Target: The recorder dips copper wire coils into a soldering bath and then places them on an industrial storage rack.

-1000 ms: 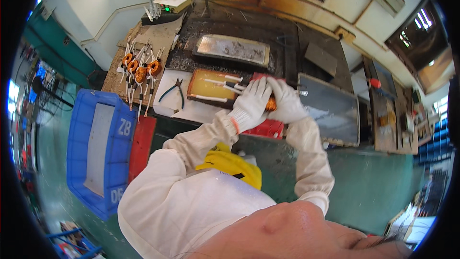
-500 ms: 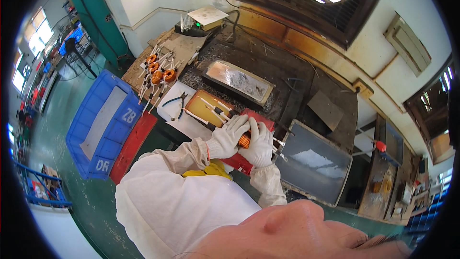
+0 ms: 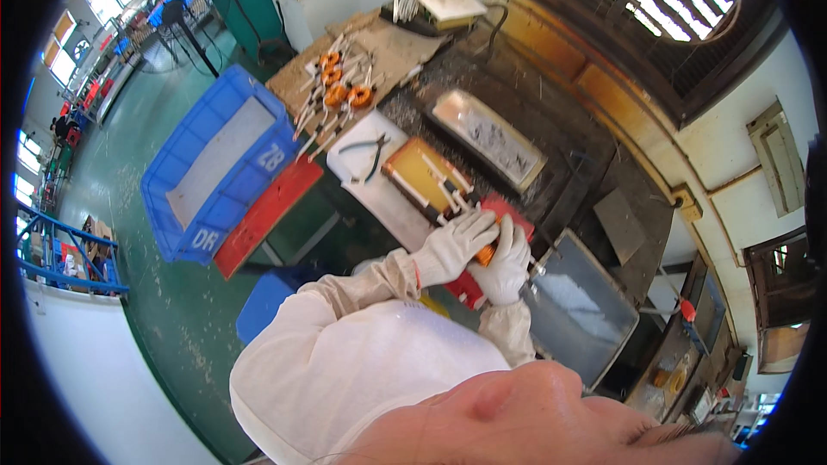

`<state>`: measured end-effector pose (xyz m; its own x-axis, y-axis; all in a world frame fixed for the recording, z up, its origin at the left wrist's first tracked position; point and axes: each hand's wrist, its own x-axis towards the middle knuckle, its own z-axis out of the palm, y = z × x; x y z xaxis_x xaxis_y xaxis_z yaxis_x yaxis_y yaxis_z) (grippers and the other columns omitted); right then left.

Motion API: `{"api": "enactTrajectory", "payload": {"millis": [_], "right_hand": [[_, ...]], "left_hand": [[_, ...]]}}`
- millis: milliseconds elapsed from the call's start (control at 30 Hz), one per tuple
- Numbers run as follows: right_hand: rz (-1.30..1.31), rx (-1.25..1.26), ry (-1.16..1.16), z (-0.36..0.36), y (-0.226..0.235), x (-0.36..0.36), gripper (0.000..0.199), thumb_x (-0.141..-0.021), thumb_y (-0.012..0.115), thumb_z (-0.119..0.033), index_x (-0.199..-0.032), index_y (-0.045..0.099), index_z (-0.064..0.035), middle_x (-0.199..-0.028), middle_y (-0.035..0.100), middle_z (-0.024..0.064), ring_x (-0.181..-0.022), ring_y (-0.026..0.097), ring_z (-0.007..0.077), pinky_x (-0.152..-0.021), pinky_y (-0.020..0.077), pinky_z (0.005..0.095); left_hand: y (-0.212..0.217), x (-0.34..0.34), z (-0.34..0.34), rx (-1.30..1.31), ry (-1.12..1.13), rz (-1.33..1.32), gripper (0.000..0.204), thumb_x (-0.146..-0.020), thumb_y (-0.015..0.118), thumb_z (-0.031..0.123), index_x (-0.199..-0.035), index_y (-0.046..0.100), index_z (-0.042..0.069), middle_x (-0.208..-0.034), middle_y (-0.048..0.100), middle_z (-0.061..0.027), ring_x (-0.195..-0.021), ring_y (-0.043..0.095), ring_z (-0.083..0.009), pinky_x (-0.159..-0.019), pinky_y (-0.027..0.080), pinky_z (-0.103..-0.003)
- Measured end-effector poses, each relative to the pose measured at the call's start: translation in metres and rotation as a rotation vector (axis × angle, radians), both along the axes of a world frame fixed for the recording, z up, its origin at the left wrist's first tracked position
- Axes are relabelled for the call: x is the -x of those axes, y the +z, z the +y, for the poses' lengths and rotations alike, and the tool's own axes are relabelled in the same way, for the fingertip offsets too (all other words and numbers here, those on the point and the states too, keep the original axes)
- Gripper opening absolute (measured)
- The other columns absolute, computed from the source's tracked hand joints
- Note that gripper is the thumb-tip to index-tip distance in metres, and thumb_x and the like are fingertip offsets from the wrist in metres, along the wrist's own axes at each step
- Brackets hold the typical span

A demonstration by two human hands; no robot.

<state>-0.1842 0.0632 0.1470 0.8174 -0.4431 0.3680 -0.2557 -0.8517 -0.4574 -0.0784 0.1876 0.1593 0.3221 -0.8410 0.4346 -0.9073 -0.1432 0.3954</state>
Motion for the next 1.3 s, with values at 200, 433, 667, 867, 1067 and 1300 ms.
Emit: {"api": "enactTrajectory", "payload": {"millis": [200,433,667,867,1067,1300], "right_hand": [[0.061,-0.023,-0.014,0.0,0.008,-0.01,0.105,-0.056,0.088,-0.024,-0.146,0.036,-0.0102,-0.131,0.046,0.0202,-0.117,0.048,0.0413,-0.1,0.0396,0.0508],[0.175,-0.057,-0.002,-0.003,0.027,-0.007,0.103,-0.057,0.087,-0.027,-0.145,0.037,-0.0087,-0.133,0.046,0.0218,-0.121,0.047,0.0422,-0.102,0.0401,0.0501],[0.194,0.041,0.01,0.0,0.024,-0.011,0.099,-0.061,0.085,-0.025,-0.144,0.033,-0.0102,-0.136,0.044,0.0235,-0.122,0.048,0.0441,-0.104,0.0419,0.0483],[0.234,-0.061,0.041,0.0,0.027,-0.017,0.091,-0.06,0.084,-0.022,-0.14,0.04,-0.0126,-0.127,0.049,0.021,-0.119,0.05,0.0426,-0.1,0.0457,0.0471],[0.21,-0.065,0.069,-0.003,0.028,-0.018,0.084,-0.059,0.084,-0.021,-0.135,0.046,-0.0186,-0.122,0.051,0.0221,-0.113,0.054,0.0432,-0.095,0.0492,0.0461],[0.202,-0.06,0.089,-0.009,0.025,-0.019,0.082,-0.059,0.082,-0.021,-0.134,0.047,-0.0204,-0.121,0.05,0.025,-0.111,0.056,0.0443,-0.095,0.0497,0.0459]], "left_hand": [[0.032,-0.008,0.044,0.054,-0.008,0.273,0.048,-0.081,0.068,0.009,-0.127,0.058,0.01,-0.129,0.059,-0.0144,-0.118,0.059,-0.0298,-0.099,0.049,-0.04],[-0.024,-0.049,0.089,-0.022,-0.036,1.592,0.039,-0.096,0.063,0.03,-0.123,0.061,0.002,-0.107,0.067,-0.0038,-0.1,0.063,-0.0141,-0.088,0.05,-0.029],[-0.06,-0.097,0.059,0.5,0.083,2.086,0.044,-0.096,0.062,0.032,-0.127,0.055,0.001,-0.119,0.062,-0.0108,-0.105,0.062,-0.0216,-0.092,0.05,-0.035],[-0.065,-0.13,0.026,0.633,0.093,2.091,0.054,-0.097,0.059,0.042,-0.132,0.053,0.001,-0.127,0.058,-0.013,-0.12,0.053,-0.0227,-0.103,0.042,-0.037],[-0.06,-0.155,0.011,0.838,0.018,2.021,0.042,-0.094,0.064,0.036,-0.123,0.061,0.005,-0.122,0.064,-0.0107,-0.116,0.057,-0.022,-0.102,0.041,-0.039],[0.012,-0.134,0.006,0.669,0.097,1.46,0.041,-0.093,0.066,0.034,-0.121,0.065,0.004,-0.111,0.069,-0.007,-0.096,0.066,-0.0145,-0.081,0.052,-0.029]]}}
